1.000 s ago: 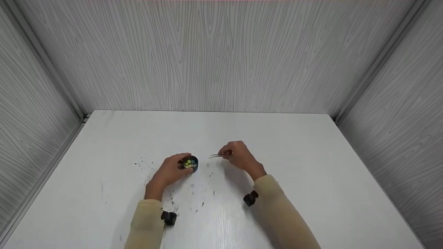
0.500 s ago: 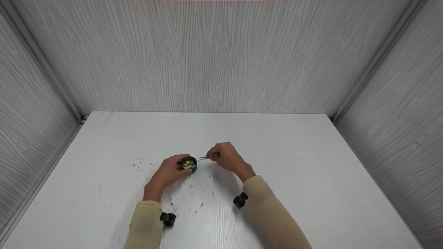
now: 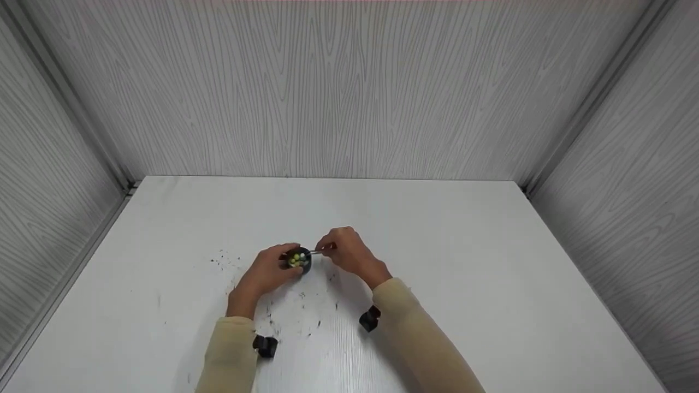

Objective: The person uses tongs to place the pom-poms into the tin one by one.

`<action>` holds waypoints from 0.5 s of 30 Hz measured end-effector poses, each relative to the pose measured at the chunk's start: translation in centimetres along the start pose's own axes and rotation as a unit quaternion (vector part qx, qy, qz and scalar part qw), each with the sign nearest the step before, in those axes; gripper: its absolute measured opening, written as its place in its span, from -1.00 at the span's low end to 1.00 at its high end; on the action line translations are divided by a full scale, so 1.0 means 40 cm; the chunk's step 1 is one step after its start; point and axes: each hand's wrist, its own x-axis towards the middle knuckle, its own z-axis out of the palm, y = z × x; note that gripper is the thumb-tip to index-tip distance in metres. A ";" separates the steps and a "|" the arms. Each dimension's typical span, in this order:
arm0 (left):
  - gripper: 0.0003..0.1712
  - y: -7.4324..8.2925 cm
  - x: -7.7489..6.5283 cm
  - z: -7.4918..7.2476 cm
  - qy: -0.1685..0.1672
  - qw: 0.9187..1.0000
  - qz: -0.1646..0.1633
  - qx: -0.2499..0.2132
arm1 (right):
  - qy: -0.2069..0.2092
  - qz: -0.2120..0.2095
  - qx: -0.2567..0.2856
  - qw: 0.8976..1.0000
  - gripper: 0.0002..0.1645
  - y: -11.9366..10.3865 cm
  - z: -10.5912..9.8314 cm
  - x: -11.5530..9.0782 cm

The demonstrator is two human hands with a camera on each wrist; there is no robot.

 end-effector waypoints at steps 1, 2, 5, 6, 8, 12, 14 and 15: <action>-0.32 0.000 0.000 0.000 0.000 1.000 0.001 0.000 | -0.001 0.002 0.001 1.000 -0.74 -0.001 0.002 0.001; -0.32 0.000 0.001 0.000 0.001 1.000 0.002 0.000 | -0.003 0.005 0.001 1.000 -0.73 -0.002 0.003 0.003; -0.32 -0.001 0.002 0.000 0.002 1.000 0.004 -0.001 | -0.005 0.007 -0.004 1.000 -0.72 -0.003 0.008 0.006; -0.33 -0.001 0.002 -0.001 0.002 1.000 0.004 -0.002 | -0.005 0.007 -0.006 1.000 -0.71 -0.002 0.010 0.007; -0.33 -0.002 0.003 -0.001 0.002 1.000 0.005 -0.002 | -0.004 0.007 -0.008 1.000 -0.71 -0.002 0.013 0.007; -0.32 -0.003 0.003 -0.002 0.000 1.000 0.004 -0.005 | -0.004 0.008 -0.010 1.000 -0.70 0.000 0.018 0.007; -0.32 -0.003 0.004 -0.002 0.000 1.000 0.005 -0.008 | -0.003 0.008 -0.013 1.000 -0.71 0.000 0.019 0.006; -0.32 -0.004 0.004 -0.002 -0.001 1.000 0.005 -0.008 | -0.003 0.007 -0.015 1.000 -0.72 0.000 0.019 0.005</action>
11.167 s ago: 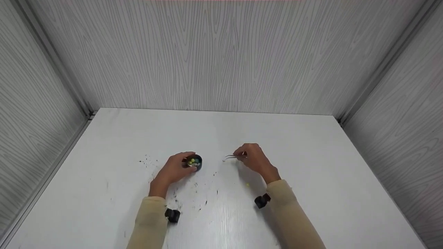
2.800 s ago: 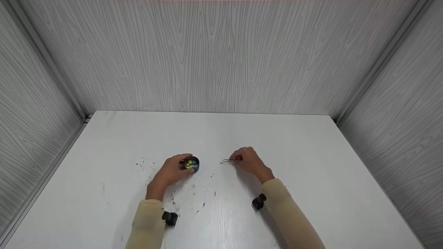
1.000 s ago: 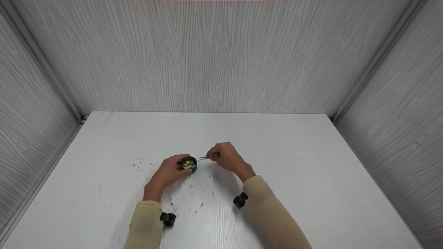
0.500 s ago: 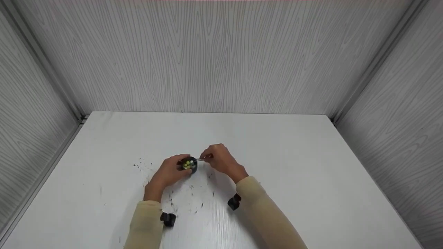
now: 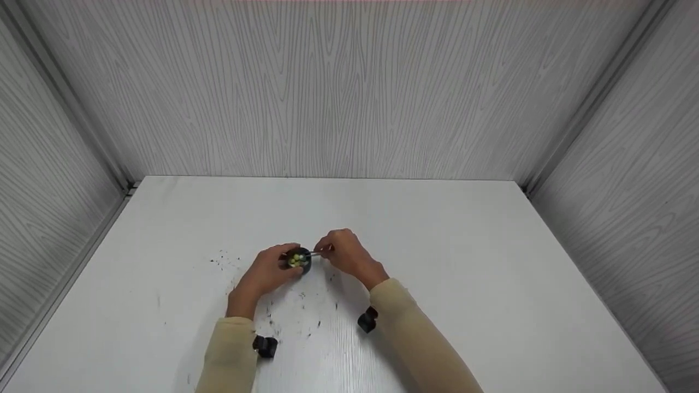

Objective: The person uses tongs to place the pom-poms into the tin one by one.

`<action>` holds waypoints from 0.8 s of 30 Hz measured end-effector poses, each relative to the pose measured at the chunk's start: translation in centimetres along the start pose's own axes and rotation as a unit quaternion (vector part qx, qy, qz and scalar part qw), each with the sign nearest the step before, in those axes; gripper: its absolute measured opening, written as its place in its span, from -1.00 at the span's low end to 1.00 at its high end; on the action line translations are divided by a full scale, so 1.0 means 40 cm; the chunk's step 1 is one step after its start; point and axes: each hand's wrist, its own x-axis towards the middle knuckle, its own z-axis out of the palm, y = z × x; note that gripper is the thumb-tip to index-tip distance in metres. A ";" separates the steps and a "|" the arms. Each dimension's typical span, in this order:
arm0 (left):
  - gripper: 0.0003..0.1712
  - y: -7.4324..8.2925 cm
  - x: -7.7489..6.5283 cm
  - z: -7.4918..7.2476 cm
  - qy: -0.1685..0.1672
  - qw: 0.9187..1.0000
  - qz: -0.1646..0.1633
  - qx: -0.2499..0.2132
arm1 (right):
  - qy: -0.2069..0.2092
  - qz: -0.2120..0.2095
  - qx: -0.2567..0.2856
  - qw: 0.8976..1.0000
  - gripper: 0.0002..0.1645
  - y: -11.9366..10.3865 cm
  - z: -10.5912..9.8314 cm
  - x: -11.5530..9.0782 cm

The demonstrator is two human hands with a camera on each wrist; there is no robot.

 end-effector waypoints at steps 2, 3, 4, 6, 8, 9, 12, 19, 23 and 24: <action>-0.33 0.000 -0.001 0.001 0.001 1.000 0.000 0.000 | 0.000 -0.001 -0.002 1.000 -0.73 0.000 -0.002 -0.001; -0.33 0.000 -0.001 0.001 0.002 1.000 0.000 0.000 | 0.000 -0.001 -0.002 1.000 -0.74 0.000 -0.003 -0.001; -0.33 -0.001 -0.002 0.002 0.003 1.000 -0.001 0.000 | -0.001 0.001 -0.002 1.000 -0.75 0.001 -0.004 -0.002; -0.33 0.000 -0.003 0.003 0.004 1.000 -0.002 0.002 | -0.001 0.006 0.002 1.000 -0.75 0.005 -0.008 -0.005; -0.33 0.002 -0.005 0.004 0.005 1.000 -0.005 0.000 | -0.001 0.010 0.005 1.000 -0.76 0.010 -0.015 -0.010; -0.33 0.002 -0.006 0.004 0.005 1.000 -0.006 0.000 | 0.000 0.013 0.005 1.000 -0.77 0.013 -0.019 -0.014; -0.32 0.003 -0.008 0.004 0.005 1.000 -0.006 -0.001 | 0.005 0.019 0.006 1.000 -0.78 0.026 -0.035 -0.026; -0.31 0.004 -0.009 0.005 0.005 1.000 -0.004 -0.010 | 0.024 0.032 0.013 0.999 -0.82 0.082 -0.079 -0.055; -0.31 0.002 -0.008 0.006 0.004 1.000 -0.002 -0.011 | 0.031 0.050 0.011 0.998 -0.83 0.123 -0.097 -0.076; -0.31 0.001 -0.008 0.006 0.004 1.000 0.000 -0.011 | 0.032 0.055 0.009 0.998 -0.84 0.134 -0.101 -0.082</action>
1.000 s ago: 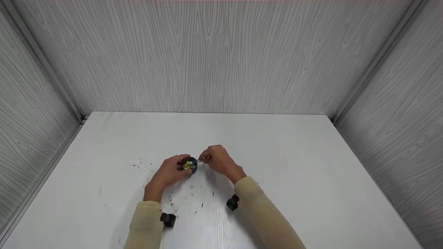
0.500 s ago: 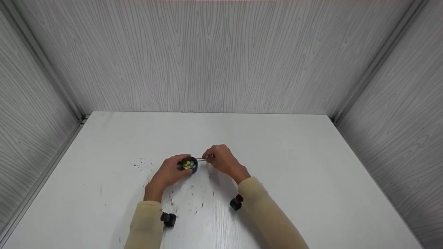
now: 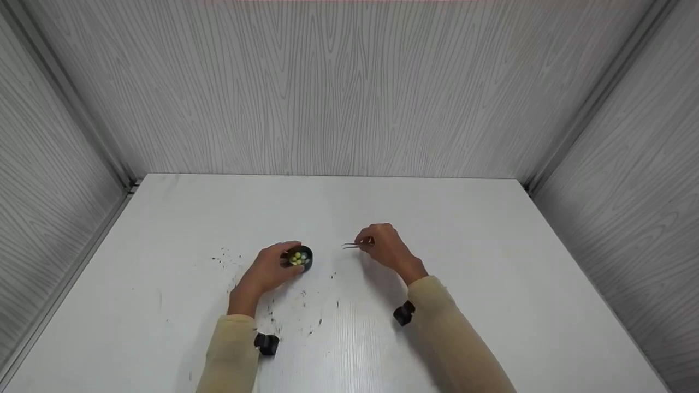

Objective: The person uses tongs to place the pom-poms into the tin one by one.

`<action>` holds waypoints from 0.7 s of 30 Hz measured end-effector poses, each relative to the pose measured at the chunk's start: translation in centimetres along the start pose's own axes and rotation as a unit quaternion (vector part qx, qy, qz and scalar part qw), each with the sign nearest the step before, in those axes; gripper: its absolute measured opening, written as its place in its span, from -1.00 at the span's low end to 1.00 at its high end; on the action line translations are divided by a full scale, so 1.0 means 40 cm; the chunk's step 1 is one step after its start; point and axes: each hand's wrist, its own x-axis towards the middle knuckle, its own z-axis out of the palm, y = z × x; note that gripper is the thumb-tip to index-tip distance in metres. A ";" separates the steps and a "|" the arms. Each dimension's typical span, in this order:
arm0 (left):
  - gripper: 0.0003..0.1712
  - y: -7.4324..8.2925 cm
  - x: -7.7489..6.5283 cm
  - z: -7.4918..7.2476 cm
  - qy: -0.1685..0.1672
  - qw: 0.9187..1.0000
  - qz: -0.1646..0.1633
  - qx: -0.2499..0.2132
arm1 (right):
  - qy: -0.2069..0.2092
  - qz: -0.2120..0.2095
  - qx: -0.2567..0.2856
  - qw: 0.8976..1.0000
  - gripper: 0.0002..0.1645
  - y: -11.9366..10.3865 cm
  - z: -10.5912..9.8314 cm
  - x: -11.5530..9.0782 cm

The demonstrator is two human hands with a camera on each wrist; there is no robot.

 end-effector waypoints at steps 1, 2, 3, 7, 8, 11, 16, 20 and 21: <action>-0.32 0.000 0.000 0.000 0.000 1.000 0.003 0.003 | 0.001 0.006 -0.003 1.000 -0.84 0.011 -0.005 -0.004; -0.32 0.001 -0.001 0.000 0.000 1.000 0.005 0.003 | 0.002 0.012 -0.005 1.000 -0.84 0.022 -0.010 -0.008; -0.32 0.002 -0.001 0.000 -0.001 1.000 0.005 0.006 | 0.002 0.017 -0.007 1.000 -0.84 0.033 -0.015 -0.011; -0.33 0.004 -0.002 0.002 -0.001 1.000 -0.003 0.010 | 0.002 0.033 -0.010 0.999 -0.84 0.075 -0.036 -0.024; -0.32 0.004 -0.002 0.003 0.000 1.000 -0.007 0.009 | 0.001 0.035 -0.010 0.999 -0.84 0.085 -0.043 -0.027; -0.32 0.003 -0.002 0.004 -0.001 1.000 -0.014 0.013 | 0.004 0.038 -0.015 0.999 -0.84 0.111 -0.058 -0.035; -0.33 -0.001 -0.001 0.002 -0.001 1.000 -0.003 0.012 | 0.001 0.057 -0.030 0.998 -0.85 0.146 -0.073 -0.044; -0.33 -0.004 0.000 -0.001 -0.001 1.000 0.001 0.011 | -0.001 0.074 -0.037 0.997 -0.85 0.163 -0.075 -0.048; -0.33 -0.004 0.000 0.000 -0.002 1.000 -0.001 0.011 | -0.001 0.075 -0.039 0.996 -0.85 0.167 -0.075 -0.049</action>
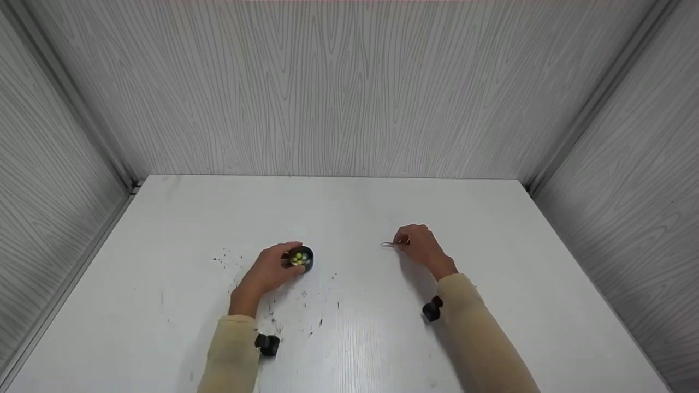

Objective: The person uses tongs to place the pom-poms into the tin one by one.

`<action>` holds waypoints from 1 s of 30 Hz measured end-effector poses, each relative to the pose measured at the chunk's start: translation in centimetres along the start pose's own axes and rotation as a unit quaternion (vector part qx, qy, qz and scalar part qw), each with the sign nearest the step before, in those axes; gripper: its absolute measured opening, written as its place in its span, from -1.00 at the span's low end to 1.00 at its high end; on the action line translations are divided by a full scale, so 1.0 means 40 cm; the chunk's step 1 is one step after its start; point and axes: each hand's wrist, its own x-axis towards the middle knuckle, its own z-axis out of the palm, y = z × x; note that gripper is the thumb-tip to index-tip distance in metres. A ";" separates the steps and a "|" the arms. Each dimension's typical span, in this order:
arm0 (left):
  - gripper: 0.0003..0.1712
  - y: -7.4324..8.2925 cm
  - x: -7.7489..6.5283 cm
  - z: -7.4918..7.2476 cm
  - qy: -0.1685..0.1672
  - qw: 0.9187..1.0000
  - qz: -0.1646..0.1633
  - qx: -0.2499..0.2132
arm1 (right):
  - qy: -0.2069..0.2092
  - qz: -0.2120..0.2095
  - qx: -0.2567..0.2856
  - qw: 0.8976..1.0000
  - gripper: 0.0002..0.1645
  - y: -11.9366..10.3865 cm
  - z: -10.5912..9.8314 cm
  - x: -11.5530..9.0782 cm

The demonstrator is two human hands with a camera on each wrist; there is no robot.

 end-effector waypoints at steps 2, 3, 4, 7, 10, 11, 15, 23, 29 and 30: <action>-0.32 0.000 0.000 0.001 -0.001 1.000 -0.001 0.002 | -0.001 0.001 -0.008 1.000 -0.84 0.007 0.001 0.000; -0.32 0.000 0.000 0.001 -0.001 1.000 -0.003 0.000 | -0.002 0.001 -0.012 1.000 -0.84 0.009 0.003 0.000; -0.33 -0.001 0.000 0.002 -0.002 1.000 -0.002 0.000 | -0.002 0.001 -0.017 1.000 -0.84 0.012 0.004 -0.001; -0.33 -0.002 0.000 0.003 -0.001 1.000 0.001 0.001 | -0.004 0.000 -0.031 1.000 -0.85 0.017 0.004 -0.002; -0.33 -0.003 0.001 0.004 0.000 1.000 0.000 0.001 | -0.003 -0.001 -0.036 0.999 -0.87 0.018 0.002 -0.001; -0.33 -0.002 0.001 0.003 0.001 1.000 0.000 0.002 | -0.002 -0.001 -0.036 0.999 -0.87 0.017 0.001 -0.001; -0.33 0.000 0.001 0.002 0.001 1.000 -0.001 0.005 | -0.001 0.002 -0.032 0.999 -0.88 0.016 0.001 0.000; -0.30 0.001 0.000 0.003 -0.006 1.000 -0.002 0.001 | -0.008 0.009 -0.025 1.000 -0.84 0.033 -0.021 -0.022; -0.17 -0.003 -0.011 -0.008 -0.022 1.000 0.008 0.012 | 0.016 0.003 -0.020 1.000 -0.80 0.085 -0.074 -0.081; -0.17 -0.002 -0.015 -0.013 -0.022 1.000 0.009 0.013 | 0.025 0.001 -0.024 0.999 -0.79 0.095 -0.084 -0.092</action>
